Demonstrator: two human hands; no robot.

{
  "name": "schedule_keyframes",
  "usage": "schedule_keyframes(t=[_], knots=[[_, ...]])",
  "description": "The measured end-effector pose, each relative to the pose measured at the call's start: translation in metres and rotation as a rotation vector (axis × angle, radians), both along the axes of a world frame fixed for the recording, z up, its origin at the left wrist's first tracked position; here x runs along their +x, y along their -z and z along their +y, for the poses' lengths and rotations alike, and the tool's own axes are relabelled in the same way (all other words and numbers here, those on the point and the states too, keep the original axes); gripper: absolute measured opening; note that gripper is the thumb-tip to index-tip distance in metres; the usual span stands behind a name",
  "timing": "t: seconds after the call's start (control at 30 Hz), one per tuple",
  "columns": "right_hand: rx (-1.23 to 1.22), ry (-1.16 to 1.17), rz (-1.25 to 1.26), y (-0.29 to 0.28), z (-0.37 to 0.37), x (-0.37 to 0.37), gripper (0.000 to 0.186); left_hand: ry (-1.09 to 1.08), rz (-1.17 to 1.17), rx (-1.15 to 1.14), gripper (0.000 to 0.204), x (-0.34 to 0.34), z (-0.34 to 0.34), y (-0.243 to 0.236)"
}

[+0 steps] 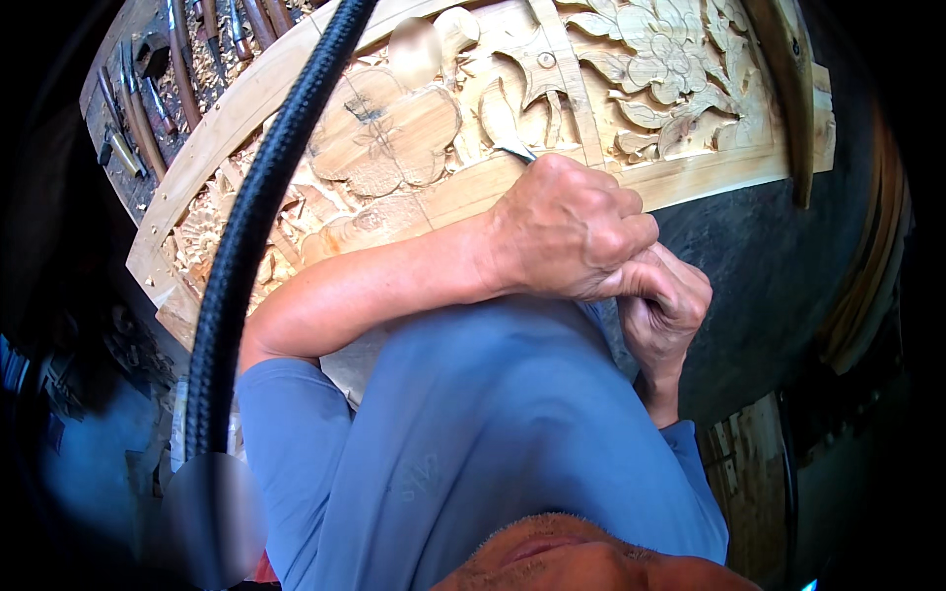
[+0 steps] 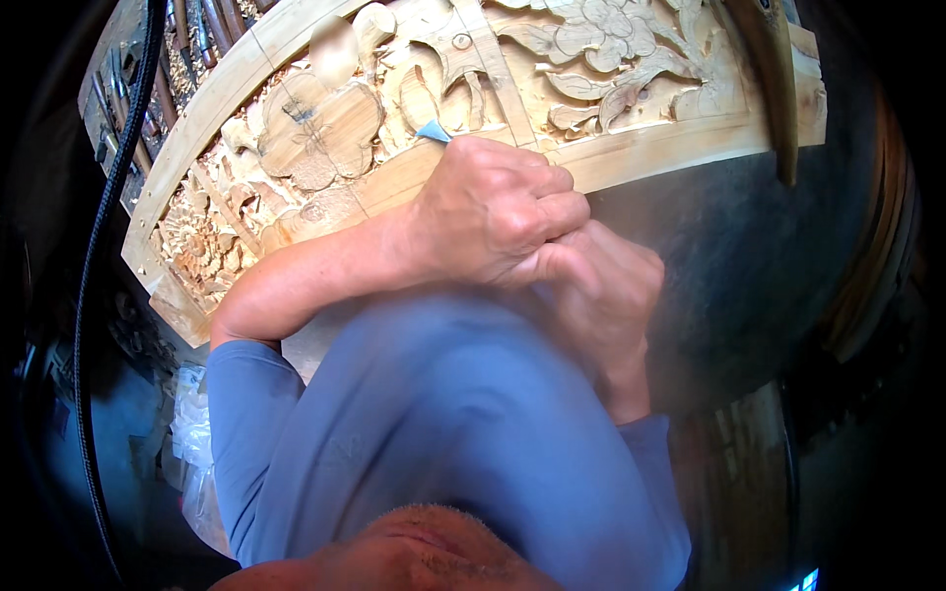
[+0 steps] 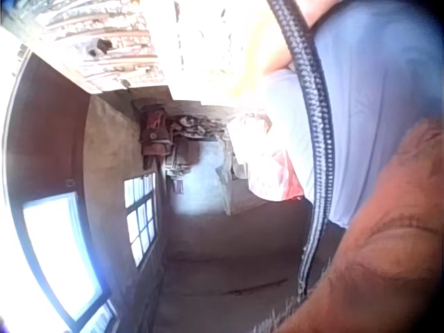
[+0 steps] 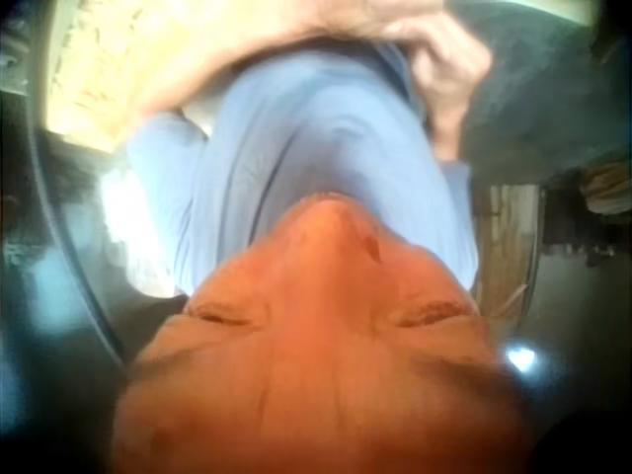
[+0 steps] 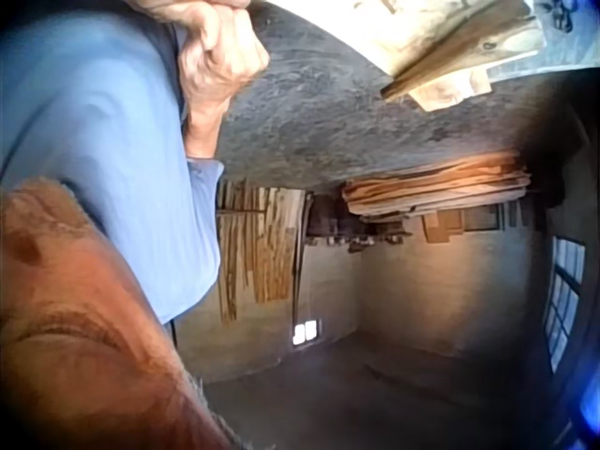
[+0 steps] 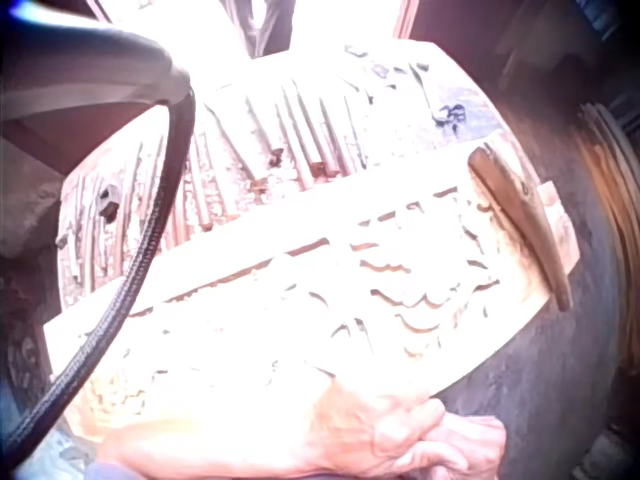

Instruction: The person carves a floral design into a wooden panel using various chisels and a mallet. They switch between different tools to refine the details of the carving, removing wood shavings as they work.

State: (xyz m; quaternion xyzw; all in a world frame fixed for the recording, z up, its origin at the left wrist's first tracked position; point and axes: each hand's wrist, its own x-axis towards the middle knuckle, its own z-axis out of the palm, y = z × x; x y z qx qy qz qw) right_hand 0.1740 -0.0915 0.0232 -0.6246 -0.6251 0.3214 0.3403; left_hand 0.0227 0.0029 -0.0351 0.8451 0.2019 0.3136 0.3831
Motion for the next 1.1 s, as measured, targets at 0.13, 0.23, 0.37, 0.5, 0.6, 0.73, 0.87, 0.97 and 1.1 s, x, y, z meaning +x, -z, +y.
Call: schedule_keyframes(t=[0.13, 0.23, 0.37, 0.5, 0.6, 0.73, 0.87, 0.97, 1.1], knots=[[0.033, -0.015, 0.011, -0.002, -0.001, -0.004, 0.015, -0.025, -0.032, -0.011, 0.059, 0.001, -0.001, 0.001], [-0.005, 0.049, 0.028, -0.007, -0.005, -0.012, 0.012, -0.024, -0.036, -0.02, 0.059, 0.001, -0.001, 0.002], [-0.077, 0.15, 0.055, -0.007, -0.013, -0.019, 0.013, -0.024, -0.019, -0.012, 0.063, 0.0, -0.001, 0.0], [-0.073, 0.178, 0.001, -0.002, -0.021, -0.022, 0.012, -0.045, -0.009, 0.009, 0.068, 0.001, -0.001, -0.001], [-0.073, 0.225, -0.005, 0.0, -0.024, -0.024, 0.013, -0.041, -0.022, 0.009, 0.065, 0.001, 0.001, 0.0], [-0.008, 0.247, -0.004, 0.006, -0.026, -0.029, 0.013, -0.043, -0.017, 0.008, 0.063, 0.001, 0.0, -0.001], [0.082, 0.248, -0.07, 0.014, -0.027, -0.035, 0.013, -0.058, 0.019, 0.021, 0.071, 0.001, 0.001, -0.002], [0.046, 0.296, -0.053, 0.015, -0.027, -0.04, 0.014, -0.074, 0.027, 0.021, 0.069, 0.001, 0.003, -0.002], [0.059, 0.257, -0.05, 0.006, -0.026, -0.04, 0.013, -0.046, -0.042, 0.066, 0.067, -0.003, -0.001, -0.001]])
